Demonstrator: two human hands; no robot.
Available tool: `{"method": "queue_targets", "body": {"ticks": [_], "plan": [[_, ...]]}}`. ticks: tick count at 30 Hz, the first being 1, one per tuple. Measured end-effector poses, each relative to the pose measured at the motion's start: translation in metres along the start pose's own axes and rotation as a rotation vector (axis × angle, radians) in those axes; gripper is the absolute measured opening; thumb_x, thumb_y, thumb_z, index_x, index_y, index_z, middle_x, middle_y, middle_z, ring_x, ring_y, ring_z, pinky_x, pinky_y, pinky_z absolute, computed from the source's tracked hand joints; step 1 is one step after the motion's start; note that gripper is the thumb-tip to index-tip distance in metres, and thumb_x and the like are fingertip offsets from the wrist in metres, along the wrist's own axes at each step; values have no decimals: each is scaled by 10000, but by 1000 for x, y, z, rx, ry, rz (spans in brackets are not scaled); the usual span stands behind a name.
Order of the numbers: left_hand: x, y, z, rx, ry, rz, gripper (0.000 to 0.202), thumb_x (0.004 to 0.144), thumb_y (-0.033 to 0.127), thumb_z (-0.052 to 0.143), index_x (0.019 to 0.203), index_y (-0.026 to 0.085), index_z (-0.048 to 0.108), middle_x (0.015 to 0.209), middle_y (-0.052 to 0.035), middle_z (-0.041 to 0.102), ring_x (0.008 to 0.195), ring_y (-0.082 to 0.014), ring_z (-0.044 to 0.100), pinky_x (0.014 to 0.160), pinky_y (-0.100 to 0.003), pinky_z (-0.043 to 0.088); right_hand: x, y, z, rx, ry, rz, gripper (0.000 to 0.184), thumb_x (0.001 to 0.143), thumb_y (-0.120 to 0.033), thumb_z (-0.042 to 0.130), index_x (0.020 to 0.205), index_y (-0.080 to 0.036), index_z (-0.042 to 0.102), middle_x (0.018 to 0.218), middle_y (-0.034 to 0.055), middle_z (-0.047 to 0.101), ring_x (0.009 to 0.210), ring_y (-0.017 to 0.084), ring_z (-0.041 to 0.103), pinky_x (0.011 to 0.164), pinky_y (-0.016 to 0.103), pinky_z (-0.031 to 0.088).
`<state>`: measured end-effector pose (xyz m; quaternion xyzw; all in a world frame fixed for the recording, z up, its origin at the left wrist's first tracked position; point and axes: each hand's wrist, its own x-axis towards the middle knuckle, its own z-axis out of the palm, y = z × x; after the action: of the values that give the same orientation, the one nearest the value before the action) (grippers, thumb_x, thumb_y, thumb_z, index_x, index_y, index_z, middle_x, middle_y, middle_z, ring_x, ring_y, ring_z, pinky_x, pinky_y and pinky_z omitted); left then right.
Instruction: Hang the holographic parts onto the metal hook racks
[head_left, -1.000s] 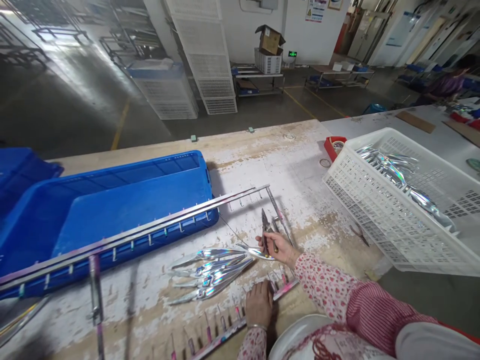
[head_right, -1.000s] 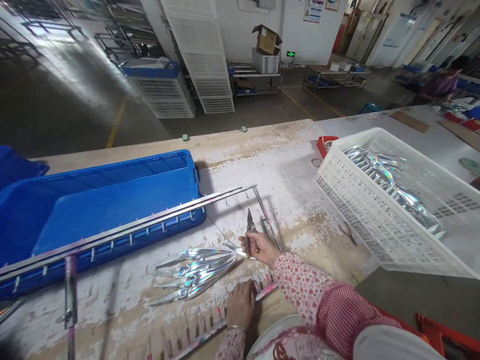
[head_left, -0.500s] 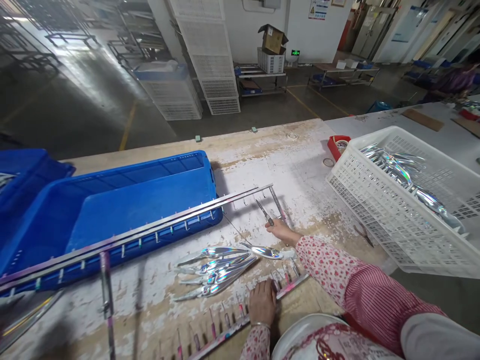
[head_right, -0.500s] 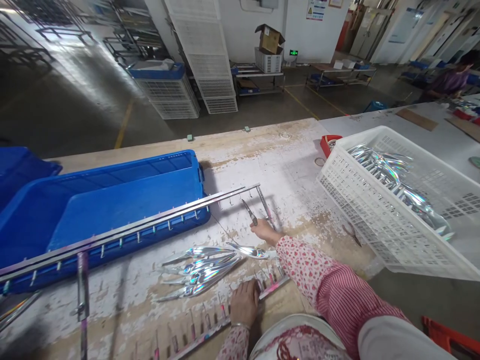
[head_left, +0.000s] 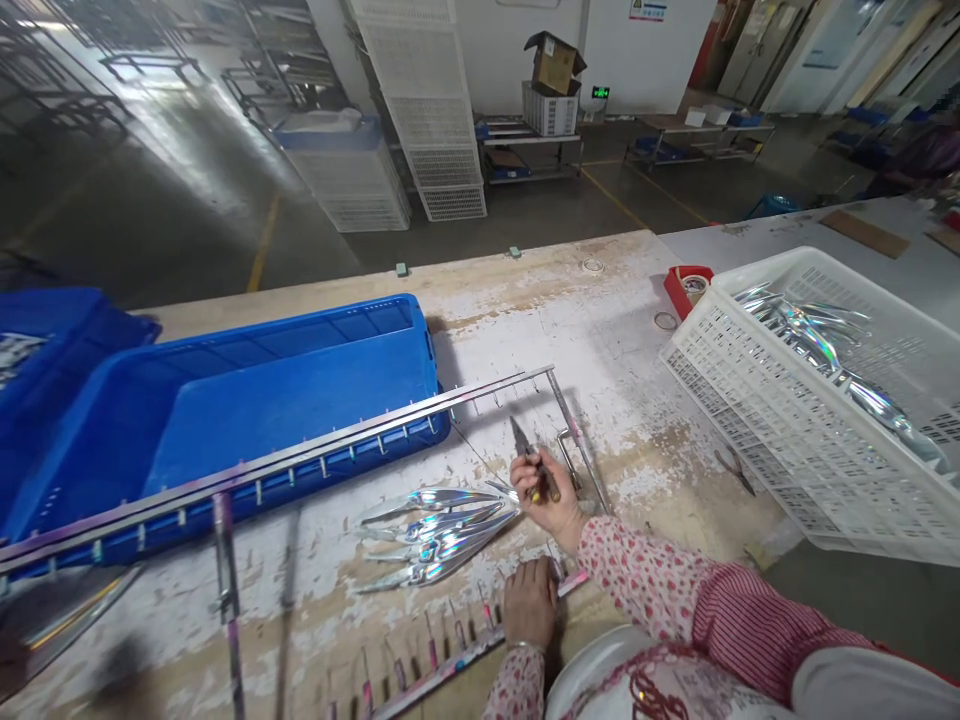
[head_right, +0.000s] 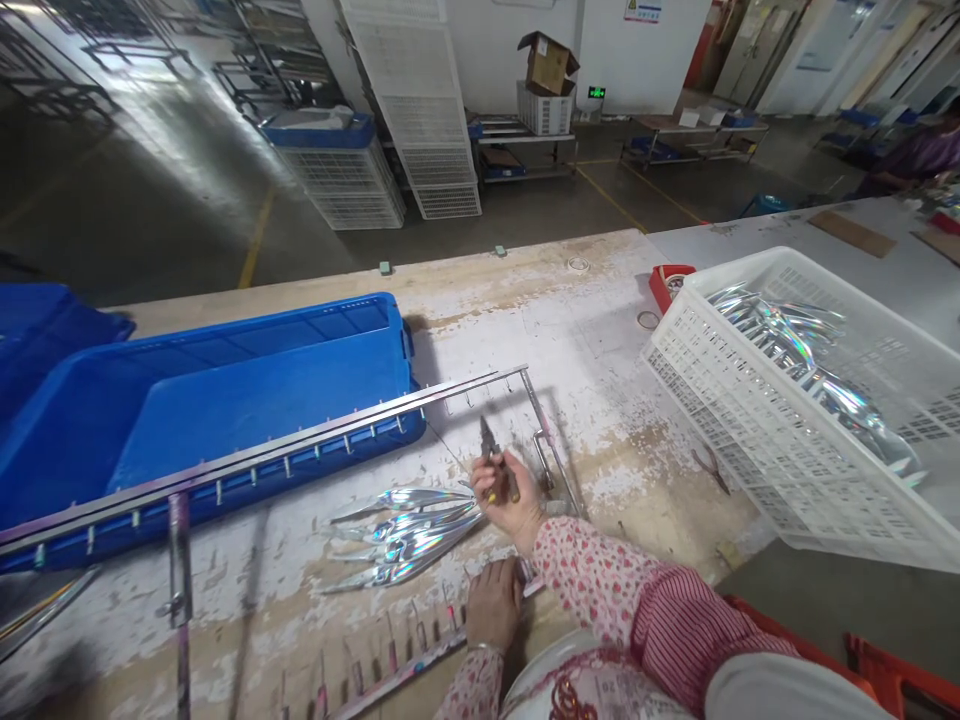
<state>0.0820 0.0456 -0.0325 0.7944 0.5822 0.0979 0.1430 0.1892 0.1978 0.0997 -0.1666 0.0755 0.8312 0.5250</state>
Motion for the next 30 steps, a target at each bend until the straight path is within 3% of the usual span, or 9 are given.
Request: {"method": "queue_targets", "body": {"ticks": [4,9,12,15,17,19,23,26,30], "plan": [[2,-1,0,20,2,-8,255,869,145,494,1069,181,647,927,-55,656,895,-223,563,792,-346,362,-5,13,-13,-423,155,164,167,728,-285,648,801,-180,541,828,31,591,716,128,552,627,251,487],[3,-1,-4,6,24,2,280,874,147,491,1113,189,630,983,-52,658,921,-214,562,821,-348,365,18,-14,-19,-1390,517,-4,202,682,-184,620,884,-183,620,790,5,603,794,163,575,713,268,446],[2,0,-5,4,26,-3,272,865,146,502,1098,194,634,970,-51,656,915,-210,566,810,-349,370,30,-31,-16,-1789,528,-68,207,731,-164,588,931,-178,640,902,45,634,898,185,580,768,271,419],[3,1,-5,-1,21,-6,266,867,147,499,1091,197,635,960,-52,654,910,-211,569,812,-354,374,38,-38,-13,-1934,493,-150,109,748,-154,587,849,-172,625,935,61,624,922,186,562,789,270,399],[3,0,-4,-6,12,-9,272,868,142,493,1094,197,632,957,-55,653,915,-215,571,815,-360,378,41,-36,-13,-1881,473,-167,28,751,-185,610,758,-174,585,801,34,588,823,167,542,740,266,390],[3,0,-3,-6,4,-10,278,866,137,490,1100,196,629,964,-59,653,927,-221,574,819,-363,382,42,-29,-12,-1627,451,-123,113,760,-234,625,713,-181,538,675,-4,519,686,137,494,649,253,373],[1,1,-3,4,10,1,280,858,131,498,1094,193,634,958,-58,650,925,-222,578,812,-358,385,37,-6,0,-670,267,84,211,809,-334,599,714,-190,478,699,5,531,601,112,462,543,234,370],[0,3,-3,-5,5,-10,268,856,140,507,1084,194,637,937,-54,644,919,-220,570,806,-357,376,32,6,19,-131,96,92,187,847,-317,566,743,-194,472,811,34,565,642,105,486,546,225,418],[-3,7,-5,-38,-18,-24,236,854,156,522,1055,196,639,911,-43,641,898,-217,556,788,-353,359,31,12,34,76,72,13,128,877,-253,506,765,-194,487,877,40,575,690,99,518,596,223,470]]}}
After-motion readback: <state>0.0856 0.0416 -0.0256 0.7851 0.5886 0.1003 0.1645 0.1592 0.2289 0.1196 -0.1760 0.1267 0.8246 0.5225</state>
